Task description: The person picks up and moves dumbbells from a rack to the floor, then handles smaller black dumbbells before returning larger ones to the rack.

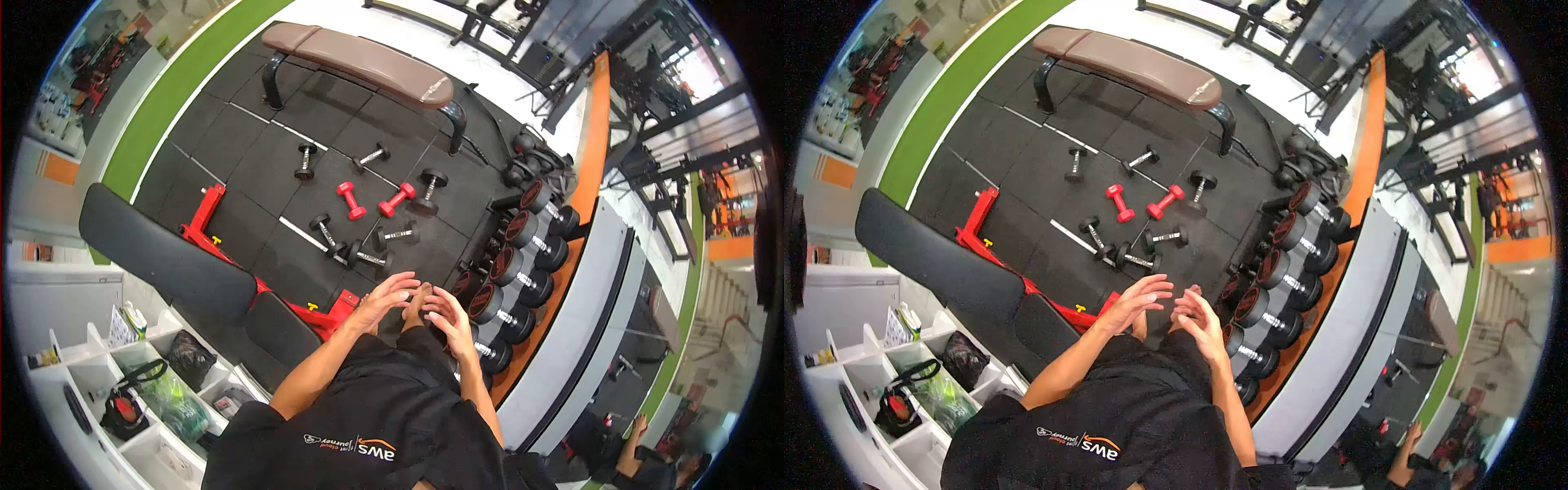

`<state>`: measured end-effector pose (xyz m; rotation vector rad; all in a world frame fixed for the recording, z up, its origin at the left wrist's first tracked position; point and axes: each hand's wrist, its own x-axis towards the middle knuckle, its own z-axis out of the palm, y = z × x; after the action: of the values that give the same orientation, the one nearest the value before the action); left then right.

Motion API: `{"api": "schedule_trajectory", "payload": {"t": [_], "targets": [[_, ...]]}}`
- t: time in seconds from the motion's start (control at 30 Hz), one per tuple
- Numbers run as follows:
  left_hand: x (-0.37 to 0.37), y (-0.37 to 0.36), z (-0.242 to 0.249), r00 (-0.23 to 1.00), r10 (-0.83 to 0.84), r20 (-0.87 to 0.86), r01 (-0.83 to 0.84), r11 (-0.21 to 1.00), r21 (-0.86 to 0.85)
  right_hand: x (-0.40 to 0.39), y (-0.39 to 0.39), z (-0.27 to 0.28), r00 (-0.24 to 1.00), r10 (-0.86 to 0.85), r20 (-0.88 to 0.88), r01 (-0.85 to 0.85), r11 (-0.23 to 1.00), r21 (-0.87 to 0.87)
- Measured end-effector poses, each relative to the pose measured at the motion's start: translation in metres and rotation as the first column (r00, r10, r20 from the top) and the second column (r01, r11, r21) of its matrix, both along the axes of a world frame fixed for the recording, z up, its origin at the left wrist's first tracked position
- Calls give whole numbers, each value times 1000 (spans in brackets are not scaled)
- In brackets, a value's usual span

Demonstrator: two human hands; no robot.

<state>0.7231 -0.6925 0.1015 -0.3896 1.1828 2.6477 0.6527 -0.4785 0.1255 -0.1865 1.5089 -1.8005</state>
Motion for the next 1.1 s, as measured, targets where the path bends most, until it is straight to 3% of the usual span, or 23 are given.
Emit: {"api": "schedule_trajectory", "payload": {"t": [0.1, 0.37, 0.57, 0.77, 1.1], "targets": [[-21, 4, 7, 999, 50, -6, -50, 998, -36, -33, -6, 11, 996, 21, 86, -13, 995, -97], [-78, 31, 22, 979, 194, -58, -198, 978, -72, -132, -1, 35, 997, 70, 35, -61, 977, -206], [-74, 41, 24, 948, 315, -39, -317, 945, -85, -152, -1, 25, 973, 218, 76, -200, 959, -199], [-75, 26, 17, 874, 485, 6, -481, 868, -123, -163, -24, 16, 953, 263, 151, -225, 947, -227], [-83, -50, 15, 866, 498, -34, -499, 864, -66, -169, -99, 27, 963, 262, 58, -251, 956, -153]]}}
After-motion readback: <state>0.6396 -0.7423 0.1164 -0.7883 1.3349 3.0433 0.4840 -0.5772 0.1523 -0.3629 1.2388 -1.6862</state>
